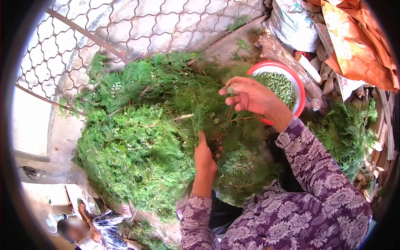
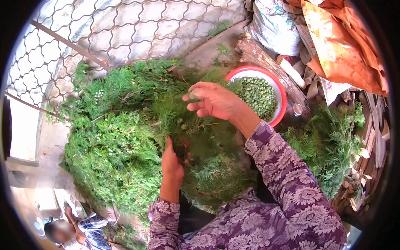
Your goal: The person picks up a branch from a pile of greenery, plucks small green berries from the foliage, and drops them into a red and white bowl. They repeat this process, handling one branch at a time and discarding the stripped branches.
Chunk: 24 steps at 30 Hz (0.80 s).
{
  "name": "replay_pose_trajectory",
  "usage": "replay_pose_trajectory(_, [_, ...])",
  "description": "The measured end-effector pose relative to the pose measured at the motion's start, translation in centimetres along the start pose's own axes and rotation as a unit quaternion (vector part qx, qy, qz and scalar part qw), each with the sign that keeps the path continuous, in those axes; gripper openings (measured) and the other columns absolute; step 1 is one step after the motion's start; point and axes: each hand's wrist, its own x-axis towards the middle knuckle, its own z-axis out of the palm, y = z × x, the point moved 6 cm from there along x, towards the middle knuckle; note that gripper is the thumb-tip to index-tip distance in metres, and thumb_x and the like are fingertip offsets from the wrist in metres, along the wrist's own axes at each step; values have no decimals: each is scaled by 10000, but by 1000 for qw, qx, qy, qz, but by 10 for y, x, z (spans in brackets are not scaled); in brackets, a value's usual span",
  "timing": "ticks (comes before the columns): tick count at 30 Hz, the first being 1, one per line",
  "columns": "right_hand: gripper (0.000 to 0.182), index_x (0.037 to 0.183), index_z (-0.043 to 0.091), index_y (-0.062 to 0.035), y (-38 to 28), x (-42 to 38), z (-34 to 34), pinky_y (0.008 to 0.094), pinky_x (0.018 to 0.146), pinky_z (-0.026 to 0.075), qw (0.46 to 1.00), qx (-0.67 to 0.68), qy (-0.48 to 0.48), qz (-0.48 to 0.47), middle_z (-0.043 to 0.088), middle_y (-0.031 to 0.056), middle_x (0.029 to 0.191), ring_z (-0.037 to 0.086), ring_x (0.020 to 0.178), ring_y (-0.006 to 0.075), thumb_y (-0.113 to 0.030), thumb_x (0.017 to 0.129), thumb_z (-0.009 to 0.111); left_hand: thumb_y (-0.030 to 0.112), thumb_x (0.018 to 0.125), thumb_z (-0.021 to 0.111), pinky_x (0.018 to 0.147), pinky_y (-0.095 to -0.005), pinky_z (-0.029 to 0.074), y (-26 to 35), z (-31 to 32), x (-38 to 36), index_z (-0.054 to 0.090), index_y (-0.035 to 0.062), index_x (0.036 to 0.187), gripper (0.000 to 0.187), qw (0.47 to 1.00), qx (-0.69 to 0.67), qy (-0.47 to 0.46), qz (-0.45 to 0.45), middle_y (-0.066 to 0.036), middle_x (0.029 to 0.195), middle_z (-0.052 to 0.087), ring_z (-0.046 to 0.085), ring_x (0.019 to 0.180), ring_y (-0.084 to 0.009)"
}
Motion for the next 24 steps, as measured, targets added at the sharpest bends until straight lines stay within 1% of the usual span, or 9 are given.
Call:
replay_pose_trajectory(5, [164, 997, 486, -55, 16, 8, 5, 242, 550, 491, 998, -28, -56, 26, 581, 75, 983, 595, 744, 152, -111, 846, 517, 437, 919, 375, 454, -256, 342, 3, 4, 2, 530, 106, 1045, 387, 1000, 26, 9, 15, -31, 855, 620, 522, 566, -137])
replay_pose_trajectory(8, [180, 947, 523, -41, 25, 9, 4, 226, 549, 472, 984, -172, -32, 35, 603, 81, 905, 593, 739, 126, -136, 802, 572, 436, 918, 379, 452, -255, 342, 1, 4, 5, 530, 109, 1050, 384, 999, 25, 18, 10, -27, 851, 622, 525, 562, -136])
replay_pose_trajectory(10, [228, 929, 549, -18, 32, 14, -7, 230, 555, 442, 900, -435, 7, 3, 585, 48, 826, 547, 687, 100, -132, 741, 611, 438, 912, 396, 443, -246, 334, 1, 6, 4, 532, 88, 1017, 390, 999, 21, 20, 23, -34, 835, 622, 517, 557, -127])
replay_pose_trajectory(11, [248, 887, 563, -10, 23, 13, 4, 259, 587, 440, 818, -555, 0, -154, 578, 57, 757, 544, 667, 119, -138, 688, 636, 439, 906, 412, 434, -236, 326, 2, 6, 3, 534, 68, 985, 398, 999, 17, 23, 35, -40, 819, 622, 509, 552, -118])
replay_pose_trajectory(16, [298, 898, 558, -10, 30, 12, 9, 284, 599, 435, 792, -580, -1, -190, 563, 80, 719, 543, 655, 142, -157, 659, 657, 448, 895, 431, 457, -241, 328, 1, 9, 1, 503, 76, 1027, 402, 998, 43, 12, 42, -37, 840, 622, 506, 574, -115])
replay_pose_trajectory(18, [292, 857, 567, -1, 32, 12, 9, 351, 642, 460, 803, -579, -8, -138, 595, 165, 767, 587, 709, 287, -181, 642, 648, 452, 891, 436, 463, -244, 330, 0, 8, 1, 492, 80, 1042, 405, 998, 47, 17, 36, -34, 841, 622, 505, 577, -114])
replay_pose_trajectory(19, [292, 857, 567, -1, 30, 11, 11, 351, 642, 460, 803, -579, -7, -139, 595, 165, 767, 587, 709, 287, -181, 642, 648, 455, 888, 440, 469, -246, 331, 1, 9, -1, 482, 81, 1053, 411, 998, 49, 8, 41, -35, 844, 621, 507, 579, -116])
replay_pose_trajectory(22, [291, 858, 567, -2, 33, 11, 10, 350, 632, 459, 809, -578, 3, -105, 595, 157, 740, 586, 691, 279, -183, 646, 647, 452, 885, 447, 475, -247, 333, 2, 10, -3, 468, 81, 1065, 413, 998, 49, 4, 44, -38, 847, 619, 509, 585, -120])
replay_pose_trajectory(24, [210, 832, 552, -7, 33, 13, 10, 266, 503, 385, 829, -539, -9, -152, 497, 43, 617, 484, 564, 92, -136, 689, 635, 447, 886, 450, 476, -247, 333, 1, 8, -3, 464, 80, 1066, 409, 998, 46, 9, 43, -41, 848, 618, 510, 588, -121])
